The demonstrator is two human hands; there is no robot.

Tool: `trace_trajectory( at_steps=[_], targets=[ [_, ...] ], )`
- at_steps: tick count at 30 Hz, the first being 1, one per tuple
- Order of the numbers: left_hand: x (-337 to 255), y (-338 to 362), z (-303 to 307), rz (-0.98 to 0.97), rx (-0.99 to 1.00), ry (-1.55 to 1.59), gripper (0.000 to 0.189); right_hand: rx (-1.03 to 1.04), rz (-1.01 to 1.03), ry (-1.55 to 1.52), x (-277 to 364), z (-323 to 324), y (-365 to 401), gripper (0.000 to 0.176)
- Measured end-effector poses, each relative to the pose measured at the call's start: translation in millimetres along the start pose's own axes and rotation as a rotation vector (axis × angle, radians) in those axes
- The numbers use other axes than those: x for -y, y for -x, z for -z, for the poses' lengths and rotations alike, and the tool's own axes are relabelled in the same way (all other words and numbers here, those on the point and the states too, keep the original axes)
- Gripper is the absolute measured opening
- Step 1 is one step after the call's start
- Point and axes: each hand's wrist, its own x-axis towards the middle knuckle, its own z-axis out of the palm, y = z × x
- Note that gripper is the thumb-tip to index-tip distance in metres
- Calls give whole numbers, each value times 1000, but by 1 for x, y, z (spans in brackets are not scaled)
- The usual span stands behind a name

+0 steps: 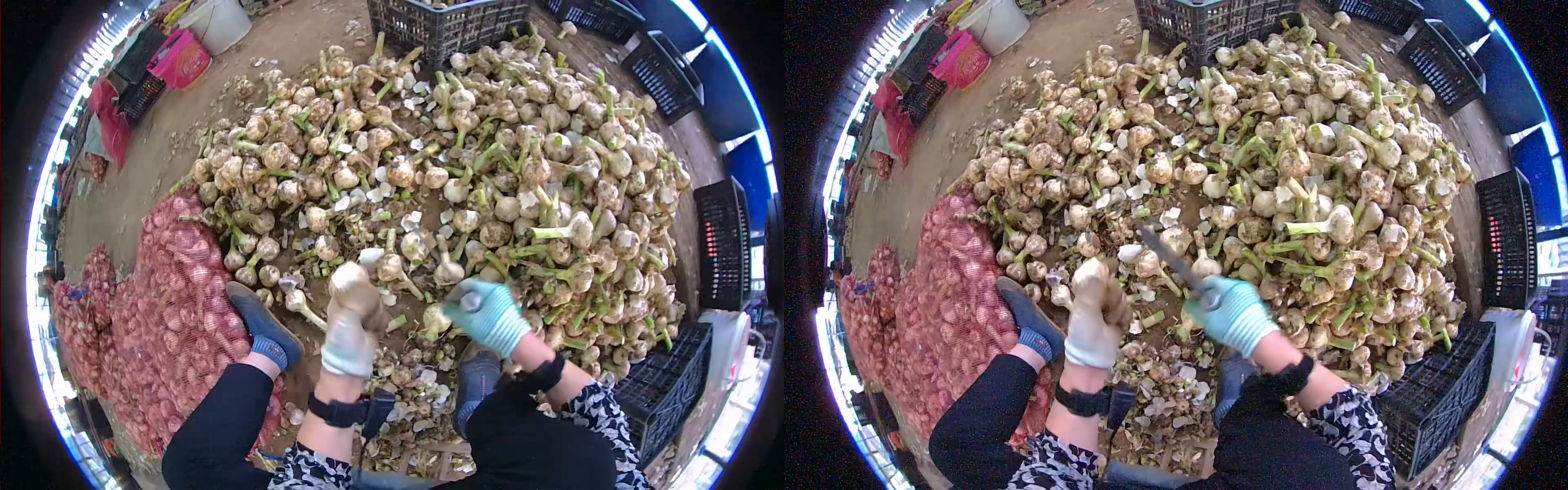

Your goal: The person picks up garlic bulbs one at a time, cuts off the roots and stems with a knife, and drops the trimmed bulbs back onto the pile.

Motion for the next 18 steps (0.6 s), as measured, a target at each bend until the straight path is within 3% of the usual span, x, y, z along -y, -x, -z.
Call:
trace_trajectory(
  at_steps=[2, 4, 5, 6, 8, 10, 11, 12, 14, 15, 16, 17, 18],
  targets=[
    [3, -26, -4, 63, -53, 422, 20, 163, -87, -344, 7, -18, -2, 18],
    [1, -40, -17, 63, -197, 668, 23, 204, -192, -387, 12, -31, -2, 16],
    [3, -47, -10, -8, -63, 610, 23, 170, -51, -385, 11, -40, 0, 13],
    [9, -53, -4, -8, -62, 610, 23, 163, -108, -493, 12, -49, 1, 12],
    [5, -53, -12, -10, -230, 765, 22, 82, -112, -618, 14, -61, 1, 14],
    [9, -55, 1, -66, -56, 807, 26, 237, -255, -407, -14, -70, -13, 18],
    [4, -50, -9, -99, -54, 797, 27, 323, -434, -432, 8, -58, -5, 21],
    [-5, -41, -24, -126, -50, 790, 27, 269, -373, -501, -11, -64, 0, 23],
    [-22, -22, -58, -49, 102, 755, 29, 177, -212, -197, -27, -44, -4, 21],
    [-25, -16, -69, -18, 46, 583, 31, 110, -192, -227, -22, -17, -4, 19],
    [-26, -16, -57, 149, 174, 544, 34, 33, -187, -258, -14, 12, 10, 18],
    [-26, -15, -54, 101, 281, 553, 32, -94, -152, -264, -4, 37, 31, 17],
    [-26, -20, -39, 44, 250, 468, 27, -221, -91, -259, 1, 61, 46, 16]
  ],
)
